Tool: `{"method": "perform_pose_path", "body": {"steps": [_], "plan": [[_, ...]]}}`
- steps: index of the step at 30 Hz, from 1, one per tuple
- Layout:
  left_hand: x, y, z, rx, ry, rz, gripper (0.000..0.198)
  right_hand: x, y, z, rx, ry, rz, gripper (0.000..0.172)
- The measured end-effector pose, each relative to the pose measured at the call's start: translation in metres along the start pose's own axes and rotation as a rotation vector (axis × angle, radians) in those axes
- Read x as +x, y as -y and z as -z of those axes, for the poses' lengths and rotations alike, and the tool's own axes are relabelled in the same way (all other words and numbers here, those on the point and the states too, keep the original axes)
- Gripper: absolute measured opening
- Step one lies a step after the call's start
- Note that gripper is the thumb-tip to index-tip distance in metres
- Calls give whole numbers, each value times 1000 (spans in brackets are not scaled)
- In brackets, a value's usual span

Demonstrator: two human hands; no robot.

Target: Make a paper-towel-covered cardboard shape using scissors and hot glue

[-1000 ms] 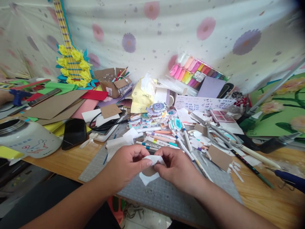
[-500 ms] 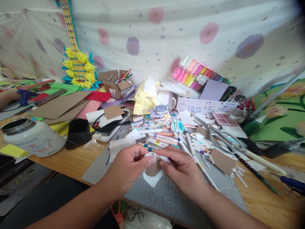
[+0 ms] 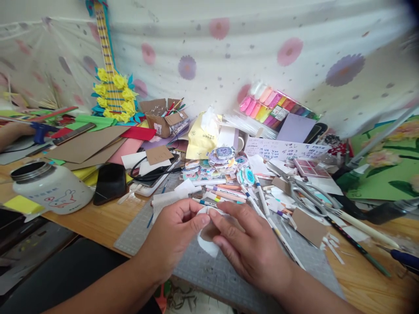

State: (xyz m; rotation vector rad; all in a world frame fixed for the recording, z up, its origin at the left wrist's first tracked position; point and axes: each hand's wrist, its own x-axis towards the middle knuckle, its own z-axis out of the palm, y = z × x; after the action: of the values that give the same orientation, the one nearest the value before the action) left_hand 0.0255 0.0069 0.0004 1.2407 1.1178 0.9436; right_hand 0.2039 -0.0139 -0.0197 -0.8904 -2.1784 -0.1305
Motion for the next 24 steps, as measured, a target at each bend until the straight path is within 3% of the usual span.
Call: {"method": "perform_pose_path", "body": {"steps": [5, 10, 14, 18, 20, 24], "plan": [[-2, 7, -2, -134, 61, 16, 16, -2, 5, -1, 149, 2, -105, 41], [-2, 9, -2, -66, -16, -26, 21, -5, 8, 0, 452, -102, -246, 30], [-3, 5, -1, 75, -24, -30, 22, 1, 0, -1, 694, -247, -508, 16], [-4, 2, -4, 246, 0, -64, 19, 11, -5, -5, 982, -58, -823, 20], [-4, 3, -5, 357, -1, -101, 18, 13, -5, -7, 1049, 9, -877, 23], [-4, 7, -7, 536, -25, -166, 19, 12, -3, -10, 1038, 19, -899, 18]]}}
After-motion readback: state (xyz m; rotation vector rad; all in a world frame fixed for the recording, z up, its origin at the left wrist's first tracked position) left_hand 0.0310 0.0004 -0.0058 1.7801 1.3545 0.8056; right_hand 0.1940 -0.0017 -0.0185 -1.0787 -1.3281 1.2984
